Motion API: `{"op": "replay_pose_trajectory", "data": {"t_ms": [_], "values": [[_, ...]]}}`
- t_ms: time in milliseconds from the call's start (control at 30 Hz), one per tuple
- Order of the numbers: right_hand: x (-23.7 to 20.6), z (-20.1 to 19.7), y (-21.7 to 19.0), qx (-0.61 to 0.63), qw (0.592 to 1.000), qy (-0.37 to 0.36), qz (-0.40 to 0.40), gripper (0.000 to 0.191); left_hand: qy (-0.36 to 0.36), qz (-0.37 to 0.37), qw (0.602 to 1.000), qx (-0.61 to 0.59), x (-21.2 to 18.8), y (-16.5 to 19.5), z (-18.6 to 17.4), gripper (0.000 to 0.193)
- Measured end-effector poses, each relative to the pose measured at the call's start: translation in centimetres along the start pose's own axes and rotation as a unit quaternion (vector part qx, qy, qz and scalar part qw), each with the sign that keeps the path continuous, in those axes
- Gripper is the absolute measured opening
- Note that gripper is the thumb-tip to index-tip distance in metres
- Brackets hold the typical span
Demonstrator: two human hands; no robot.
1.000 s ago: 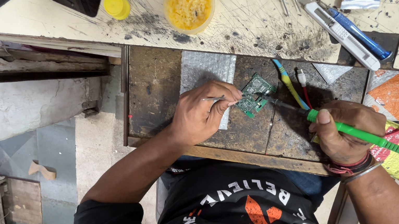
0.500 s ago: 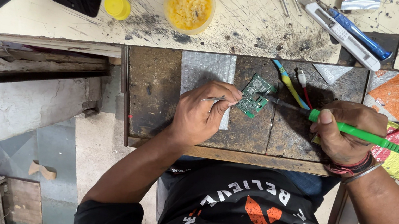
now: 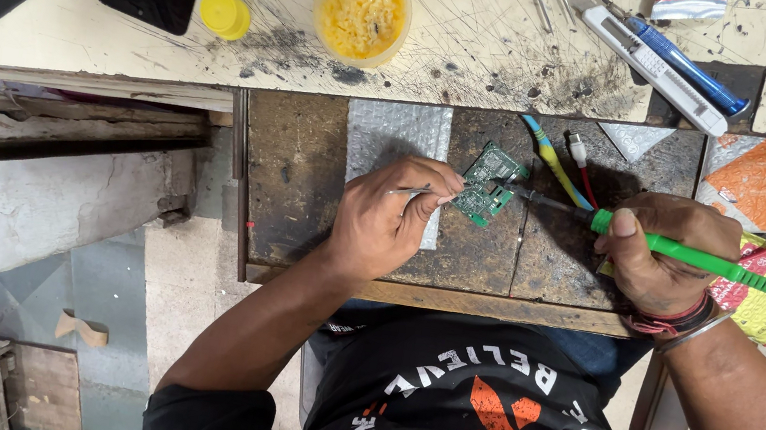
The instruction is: The person holds a small green circuit board on the workbench with tweezers in one hand and a soldering iron in the other, soldering components onto the board. They briefly dip the soldering iron or wire into a small yellow flux container, then resume soldering joints on the board for the rest of the clip.
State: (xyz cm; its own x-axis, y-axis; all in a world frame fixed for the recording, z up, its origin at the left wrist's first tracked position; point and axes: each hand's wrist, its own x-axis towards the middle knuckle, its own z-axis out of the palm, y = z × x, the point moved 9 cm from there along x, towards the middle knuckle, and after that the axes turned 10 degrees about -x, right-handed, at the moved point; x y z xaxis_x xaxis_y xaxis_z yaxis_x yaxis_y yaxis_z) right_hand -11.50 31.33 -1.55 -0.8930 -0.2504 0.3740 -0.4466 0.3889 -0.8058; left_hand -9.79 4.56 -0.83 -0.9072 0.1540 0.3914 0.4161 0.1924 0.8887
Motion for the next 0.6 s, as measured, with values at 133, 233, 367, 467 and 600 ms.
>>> {"op": "replay_pose_trajectory", "data": {"t_ms": [133, 233, 367, 467, 600], "values": [[0.07, 0.05, -0.02, 0.005, 1.0, 0.0, -0.001, 0.024, 0.001, -0.001, 1.0, 0.006, -0.03, 0.02, -0.09, 0.016], [0.16, 0.09, -0.12, 0.003, 1.0, 0.0, -0.003, 0.024, 0.001, 0.001, 1.0, 0.006, 0.0, 0.04, -0.11, 0.016], [0.26, 0.06, -0.28, -0.002, 1.0, 0.001, -0.004, 0.023, 0.001, -0.002, 1.0, 0.005, 0.0, 0.07, -0.14, 0.016], [0.31, 0.06, -0.39, -0.006, 1.0, -0.003, -0.005, 0.023, 0.0, -0.003, 1.0, 0.005, 0.03, 0.11, -0.15, 0.016], [0.36, 0.16, -0.33, 0.006, 1.0, -0.005, -0.006, 0.023, -0.002, -0.014, 1.0, -0.011, 0.11, 0.01, -0.09, 0.015]]}}
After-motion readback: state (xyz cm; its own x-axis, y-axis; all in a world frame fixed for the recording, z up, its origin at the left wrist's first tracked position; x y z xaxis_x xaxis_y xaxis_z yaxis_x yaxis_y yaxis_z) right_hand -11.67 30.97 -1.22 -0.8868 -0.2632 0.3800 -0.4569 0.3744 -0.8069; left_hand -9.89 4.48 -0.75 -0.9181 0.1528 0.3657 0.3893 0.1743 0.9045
